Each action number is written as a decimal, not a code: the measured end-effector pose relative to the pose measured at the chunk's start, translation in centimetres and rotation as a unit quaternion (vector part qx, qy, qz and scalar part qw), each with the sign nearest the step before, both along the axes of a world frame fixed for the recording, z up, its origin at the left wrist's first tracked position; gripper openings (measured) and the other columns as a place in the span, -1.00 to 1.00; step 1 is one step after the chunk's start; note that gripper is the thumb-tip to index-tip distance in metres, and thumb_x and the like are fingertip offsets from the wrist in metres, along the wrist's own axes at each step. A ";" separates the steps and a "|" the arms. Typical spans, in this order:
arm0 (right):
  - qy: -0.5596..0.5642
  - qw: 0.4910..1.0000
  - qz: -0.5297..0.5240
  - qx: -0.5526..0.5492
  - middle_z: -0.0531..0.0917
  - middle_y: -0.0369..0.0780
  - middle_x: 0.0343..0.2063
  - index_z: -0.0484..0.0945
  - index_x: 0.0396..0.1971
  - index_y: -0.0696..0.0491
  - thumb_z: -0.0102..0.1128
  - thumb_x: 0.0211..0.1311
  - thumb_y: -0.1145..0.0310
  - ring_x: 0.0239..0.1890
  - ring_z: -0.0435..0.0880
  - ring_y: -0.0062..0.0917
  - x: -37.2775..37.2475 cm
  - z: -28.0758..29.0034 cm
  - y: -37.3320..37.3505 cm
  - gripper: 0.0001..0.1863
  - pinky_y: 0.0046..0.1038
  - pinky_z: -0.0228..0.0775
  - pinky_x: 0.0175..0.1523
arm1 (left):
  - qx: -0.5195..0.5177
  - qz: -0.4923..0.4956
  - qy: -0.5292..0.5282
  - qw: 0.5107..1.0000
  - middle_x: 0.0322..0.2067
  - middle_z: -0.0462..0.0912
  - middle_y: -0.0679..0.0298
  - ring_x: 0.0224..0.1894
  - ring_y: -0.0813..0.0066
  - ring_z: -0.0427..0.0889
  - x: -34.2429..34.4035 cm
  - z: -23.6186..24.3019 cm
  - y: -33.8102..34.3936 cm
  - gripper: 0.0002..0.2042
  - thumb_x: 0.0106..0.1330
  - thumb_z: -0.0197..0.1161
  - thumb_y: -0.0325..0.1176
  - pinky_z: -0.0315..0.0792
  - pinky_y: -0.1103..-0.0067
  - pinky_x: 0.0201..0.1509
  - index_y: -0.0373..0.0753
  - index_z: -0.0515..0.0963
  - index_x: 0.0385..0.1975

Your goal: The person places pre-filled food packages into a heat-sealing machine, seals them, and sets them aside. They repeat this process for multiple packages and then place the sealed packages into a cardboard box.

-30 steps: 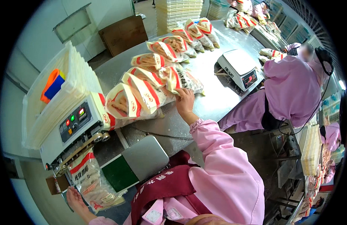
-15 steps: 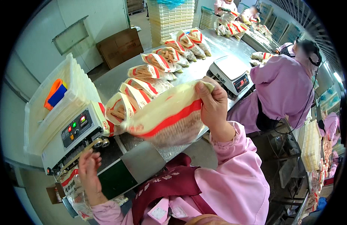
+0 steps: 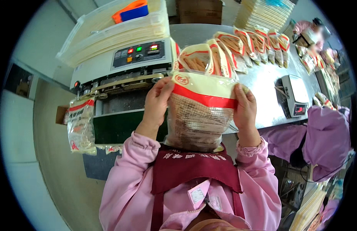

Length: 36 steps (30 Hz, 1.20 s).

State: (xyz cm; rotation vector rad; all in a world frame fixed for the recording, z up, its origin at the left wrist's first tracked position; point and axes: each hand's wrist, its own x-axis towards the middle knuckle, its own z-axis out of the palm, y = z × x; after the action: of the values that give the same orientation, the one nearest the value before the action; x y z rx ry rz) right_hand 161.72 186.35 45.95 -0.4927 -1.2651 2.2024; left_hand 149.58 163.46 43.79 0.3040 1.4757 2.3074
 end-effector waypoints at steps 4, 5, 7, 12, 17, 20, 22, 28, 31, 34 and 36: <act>-0.002 1.000 0.019 0.014 0.65 -0.33 -0.29 0.60 -0.19 0.13 0.14 0.43 0.32 -0.27 0.59 -0.69 0.7 -0.4 0.8 -0.81 -0.61 0.47 -0.12 | 0.032 -0.016 -0.029 0.999 -0.19 0.63 0.39 -0.17 0.69 0.54 -0.7 -0.4 -0.3 -0.78 0.39 0.26 -0.30 0.38 0.71 -0.04 -0.26 0.57 -0.08; 0.010 0.999 0.024 0.022 0.66 -0.33 -0.28 0.60 -0.19 0.14 0.13 0.43 0.32 -0.27 0.59 -0.68 0.9 -0.8 1.0 -0.80 -0.60 0.47 -0.11 | 0.047 -0.026 -0.049 0.997 -0.19 0.63 0.38 -0.16 0.69 0.54 -0.7 -0.5 -0.5 -0.78 0.39 0.26 -0.30 0.38 0.72 -0.04 -0.25 0.56 -0.07; 0.034 0.998 0.031 0.037 0.66 -0.32 -0.28 0.61 -0.19 0.14 0.12 0.43 0.32 -0.26 0.60 -0.67 1.3 -1.4 1.3 -0.80 -0.58 0.48 -0.09 | 0.025 -0.022 -0.019 0.999 -0.18 0.63 0.37 -0.16 0.68 0.55 -0.7 -0.7 -0.9 -0.75 0.40 0.25 -0.27 0.39 0.70 -0.03 -0.25 0.53 -0.04; 0.067 0.991 0.019 0.111 0.63 -0.35 -0.32 0.61 -0.19 0.14 0.09 0.45 0.34 -0.30 0.53 -0.72 2.3 -0.8 0.4 -0.81 -0.63 0.39 -0.13 | 0.071 -0.095 -0.034 0.992 -0.17 0.63 0.37 -0.15 0.66 0.56 0.0 3.1 -0.8 -0.70 0.44 0.18 -0.19 0.42 0.68 -0.05 -0.24 0.51 0.02; 0.078 0.989 0.049 0.120 0.51 -0.42 -0.41 0.57 -0.33 0.10 0.08 0.46 0.37 -0.35 0.39 -0.77 2.2 -0.1 0.4 -0.83 -0.64 0.26 -0.23 | -0.032 -0.085 0.105 0.990 -0.25 0.60 0.38 -0.18 0.69 0.52 -3.0 3.1 -2.2 -0.82 0.42 0.19 -0.32 0.40 0.71 -0.05 -0.30 0.57 -0.14; 0.079 0.983 0.049 0.161 0.50 -0.43 -0.41 0.57 -0.35 0.10 0.07 0.46 0.35 -0.35 0.37 -0.75 1.7 -0.6 1.3 -0.81 -0.63 0.23 -0.24 | -0.099 -0.103 0.283 0.949 -0.26 0.61 0.31 -0.15 0.59 0.53 -3.3 5.6 -1.0 -0.82 0.48 0.09 -0.32 0.40 0.62 0.02 -0.32 0.52 -0.23; 0.099 0.972 0.063 0.201 0.51 -0.39 -0.42 0.57 -0.36 0.15 0.08 0.46 0.35 -0.35 0.39 -0.71 1.9 0.0 1.7 -0.78 -0.60 0.24 -0.23 | -0.111 -0.133 0.342 0.924 -0.26 0.60 0.28 -0.17 0.55 0.53 -3.6 5.8 -0.3 -0.81 0.49 0.07 -0.31 0.40 0.59 0.02 -0.31 0.48 -0.27; 0.079 0.951 0.067 0.292 0.52 -0.31 -0.46 0.57 -0.36 0.22 0.08 0.44 0.36 -0.40 0.40 -0.61 3.3 1.4 3.2 -0.76 -0.52 0.26 -0.27 | -0.256 -0.060 0.578 0.773 -0.39 0.52 0.24 -0.35 0.47 0.42 -4.0 10.5 -1.3 -0.77 0.48 0.03 -0.30 0.33 0.57 -0.22 -0.28 0.41 -0.41; 0.094 0.949 0.052 0.298 0.51 -0.31 -0.48 0.57 -0.36 0.22 0.08 0.44 0.36 -0.42 0.40 -0.61 3.4 1.9 2.9 -0.76 -0.52 0.25 -0.28 | -0.267 -0.023 0.600 0.754 -0.41 0.44 0.27 -0.38 0.44 0.38 -2.7 11.6 -1.4 -0.73 0.47 0.05 -0.21 0.27 0.54 -0.26 -0.29 0.43 -0.38; 0.102 0.945 0.065 0.305 0.50 -0.32 -0.49 0.59 -0.35 0.21 0.09 0.44 0.36 -0.41 0.41 -0.64 3.4 2.4 3.0 -0.77 -0.55 0.26 -0.28 | -0.183 -0.061 0.543 0.817 -0.35 0.38 0.26 -0.29 0.40 0.37 -2.4 11.3 -0.8 -0.54 0.40 0.10 0.08 0.26 0.52 -0.15 -0.30 0.50 -0.36; 0.101 0.948 0.077 0.293 0.49 -0.32 -0.49 0.59 -0.33 0.21 0.09 0.44 0.35 -0.40 0.42 -0.65 3.4 2.6 2.8 -0.77 -0.56 0.26 -0.28 | -0.237 -0.087 0.569 0.783 -0.11 0.46 0.15 -0.09 0.29 0.41 -2.6 11.2 -1.1 -0.38 0.18 0.18 0.34 0.27 0.46 -0.03 -0.26 0.56 -0.44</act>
State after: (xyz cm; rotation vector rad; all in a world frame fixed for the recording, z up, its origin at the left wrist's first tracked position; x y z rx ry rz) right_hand 165.13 189.16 48.54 0.0680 -1.7852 1.8005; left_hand 147.01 162.41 55.04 1.7941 2.2939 1.4326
